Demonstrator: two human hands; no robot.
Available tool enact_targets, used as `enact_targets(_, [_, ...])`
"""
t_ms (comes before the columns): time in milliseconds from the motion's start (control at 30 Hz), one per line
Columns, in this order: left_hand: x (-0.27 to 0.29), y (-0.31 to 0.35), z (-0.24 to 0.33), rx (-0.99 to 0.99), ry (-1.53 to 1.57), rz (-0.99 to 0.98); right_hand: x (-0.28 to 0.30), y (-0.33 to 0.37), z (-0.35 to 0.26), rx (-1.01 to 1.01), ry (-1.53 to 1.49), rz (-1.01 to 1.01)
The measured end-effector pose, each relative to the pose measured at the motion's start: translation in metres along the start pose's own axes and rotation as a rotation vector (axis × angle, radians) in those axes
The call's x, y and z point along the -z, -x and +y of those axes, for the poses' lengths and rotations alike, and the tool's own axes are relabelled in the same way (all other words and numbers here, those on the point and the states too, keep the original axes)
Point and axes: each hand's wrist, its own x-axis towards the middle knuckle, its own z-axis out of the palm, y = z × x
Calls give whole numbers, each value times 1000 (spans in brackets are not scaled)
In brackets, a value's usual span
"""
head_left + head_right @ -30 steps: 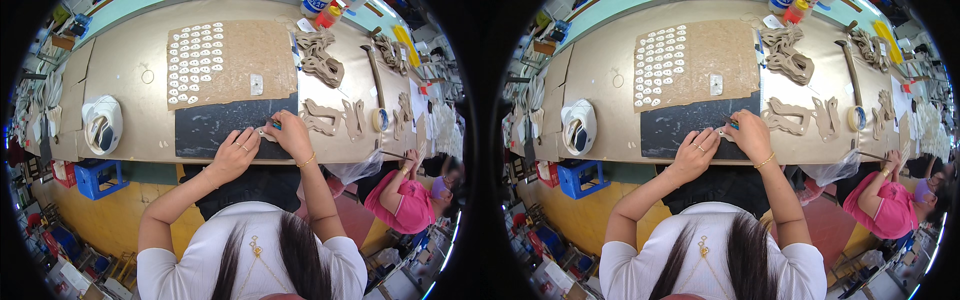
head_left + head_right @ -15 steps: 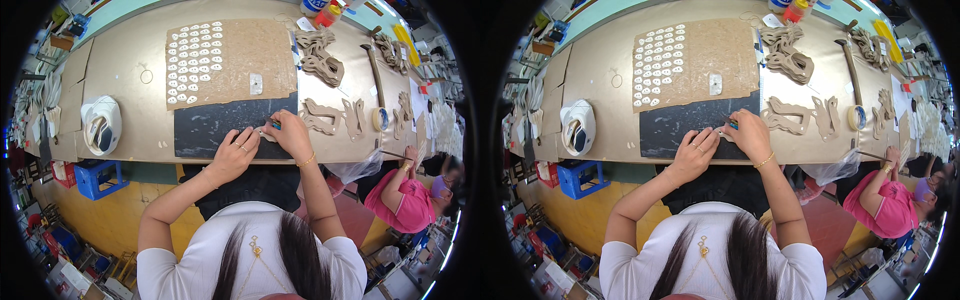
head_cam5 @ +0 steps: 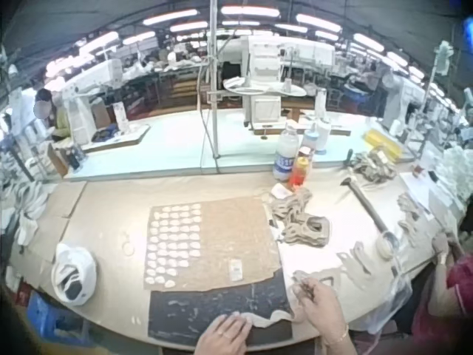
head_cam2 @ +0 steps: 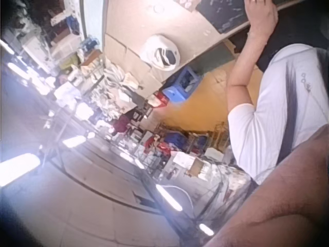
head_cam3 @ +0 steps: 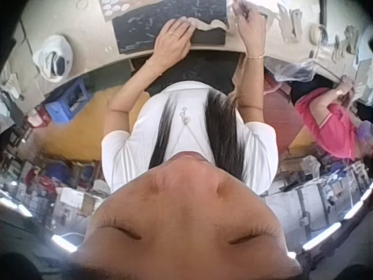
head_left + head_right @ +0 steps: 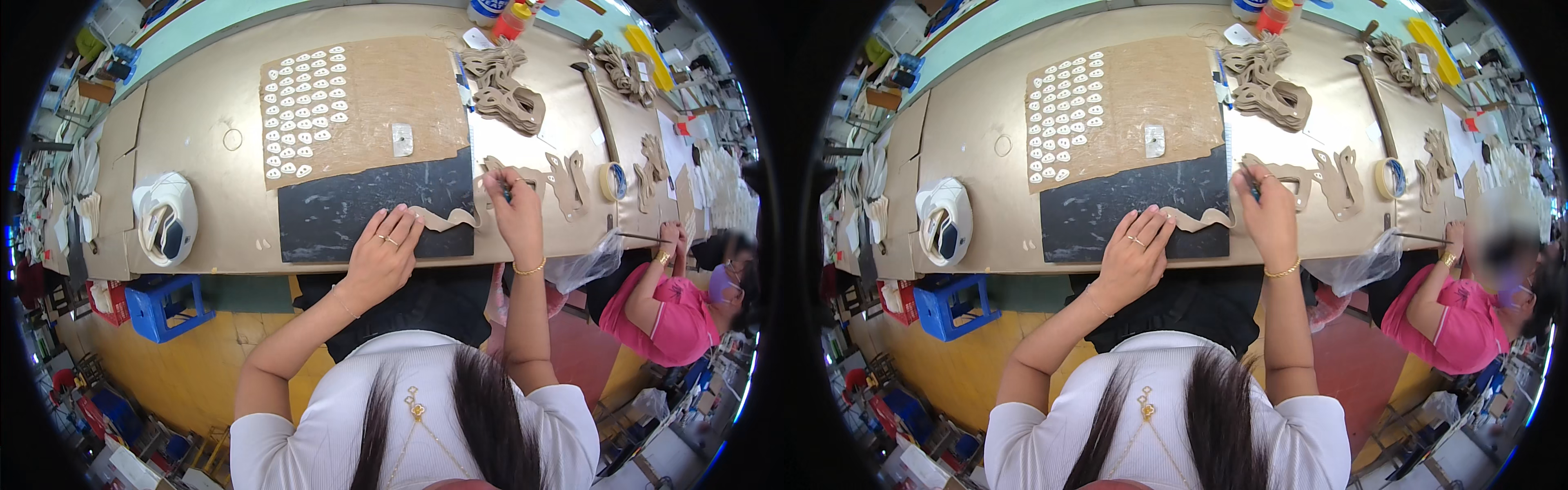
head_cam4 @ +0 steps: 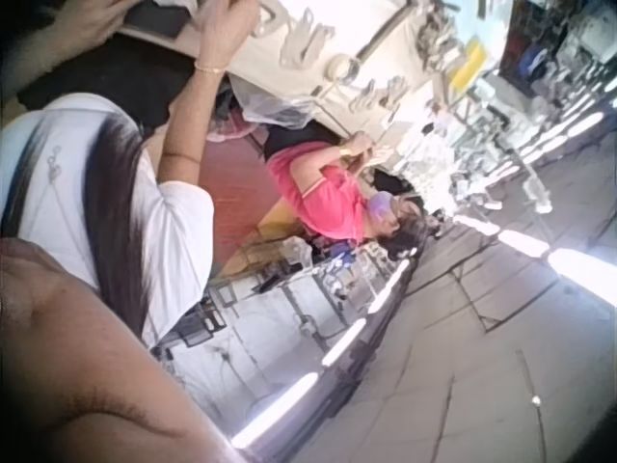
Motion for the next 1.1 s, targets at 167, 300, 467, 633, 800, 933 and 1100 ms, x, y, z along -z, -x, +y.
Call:
enact_targets(167, [-14,9,-2,9,-43,35,12,20,27,240,110,-52])
enact_targets(300, [-17,8,-2,28,15,84,-5,19,18,333,224,-149])
enact_targets(467, [-22,16,-5,30,137,210,-8,15,14,343,397,-241])
enact_targets(633, [-22,18,-6,77,116,206,-2,20,4,313,252,-356])
enact_targets(800, [-22,7,3,143,-1,132,7,28,5,325,137,-515])
enact_targets(933, [-22,10,1,69,-34,87,9,32,18,250,-72,-639])
enact_targets(1100, [-20,12,2,28,15,97,33,38,1,434,-67,-617])
